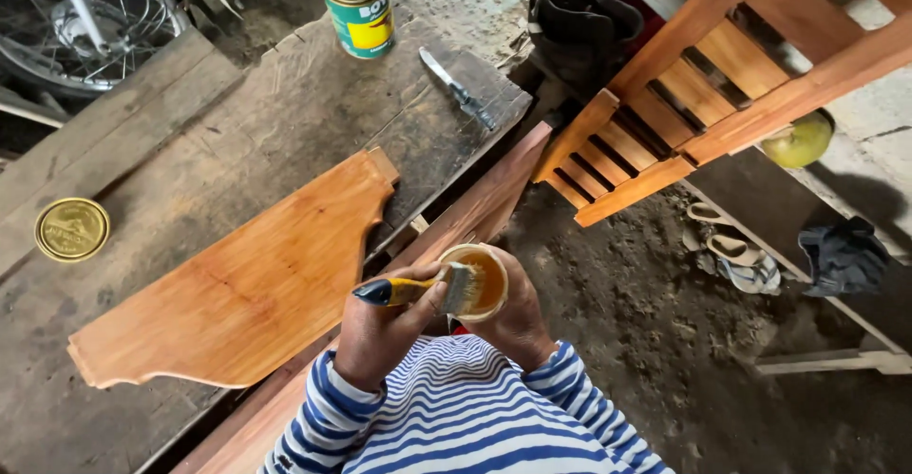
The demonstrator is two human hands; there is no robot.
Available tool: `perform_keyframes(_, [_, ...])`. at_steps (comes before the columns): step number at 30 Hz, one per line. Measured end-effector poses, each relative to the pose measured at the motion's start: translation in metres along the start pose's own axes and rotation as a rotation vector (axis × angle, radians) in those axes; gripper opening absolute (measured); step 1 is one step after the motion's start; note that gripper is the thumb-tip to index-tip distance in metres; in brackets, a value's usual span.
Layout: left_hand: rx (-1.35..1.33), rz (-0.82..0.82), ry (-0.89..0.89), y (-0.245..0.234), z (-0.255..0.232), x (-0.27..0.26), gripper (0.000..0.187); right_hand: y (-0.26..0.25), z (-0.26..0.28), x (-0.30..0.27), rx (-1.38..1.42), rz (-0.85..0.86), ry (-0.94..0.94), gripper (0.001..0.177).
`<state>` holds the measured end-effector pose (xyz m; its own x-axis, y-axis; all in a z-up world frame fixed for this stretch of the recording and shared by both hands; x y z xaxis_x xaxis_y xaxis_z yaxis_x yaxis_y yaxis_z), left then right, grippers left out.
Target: The person applies a finish to a wooden board using a brush, repeatedly dipping the brush into a container of liquid and spreading it across the surface. The person also wipes the board with their hand and moves the board around the workbench.
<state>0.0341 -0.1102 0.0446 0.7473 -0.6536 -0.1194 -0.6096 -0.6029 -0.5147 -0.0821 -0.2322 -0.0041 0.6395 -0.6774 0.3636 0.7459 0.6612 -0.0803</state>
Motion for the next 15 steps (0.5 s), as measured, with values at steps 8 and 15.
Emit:
perform_keyframes(8, [0.107, -0.038, 0.091, -0.006, 0.002, 0.011, 0.024, 0.004, -0.009, -0.005, -0.090, -0.016, -0.008, 0.080])
perform_keyframes(15, [0.161, -0.126, 0.215, -0.004, 0.008, 0.010, 0.025, 0.006, -0.016, -0.006, -0.119, 0.034, -0.068, 0.085])
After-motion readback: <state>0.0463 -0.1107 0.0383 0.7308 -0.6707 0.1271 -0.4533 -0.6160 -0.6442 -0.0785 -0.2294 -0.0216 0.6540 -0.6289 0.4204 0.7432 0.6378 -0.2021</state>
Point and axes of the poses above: each hand's wrist, its own x-axis towards the middle knuckle, its own y-axis out of the palm, z = x × y, the point moved 6 cm from there along x, towards the middle knuckle, and after that the axes turned 14 degrees about x, right-handed, at the moved point
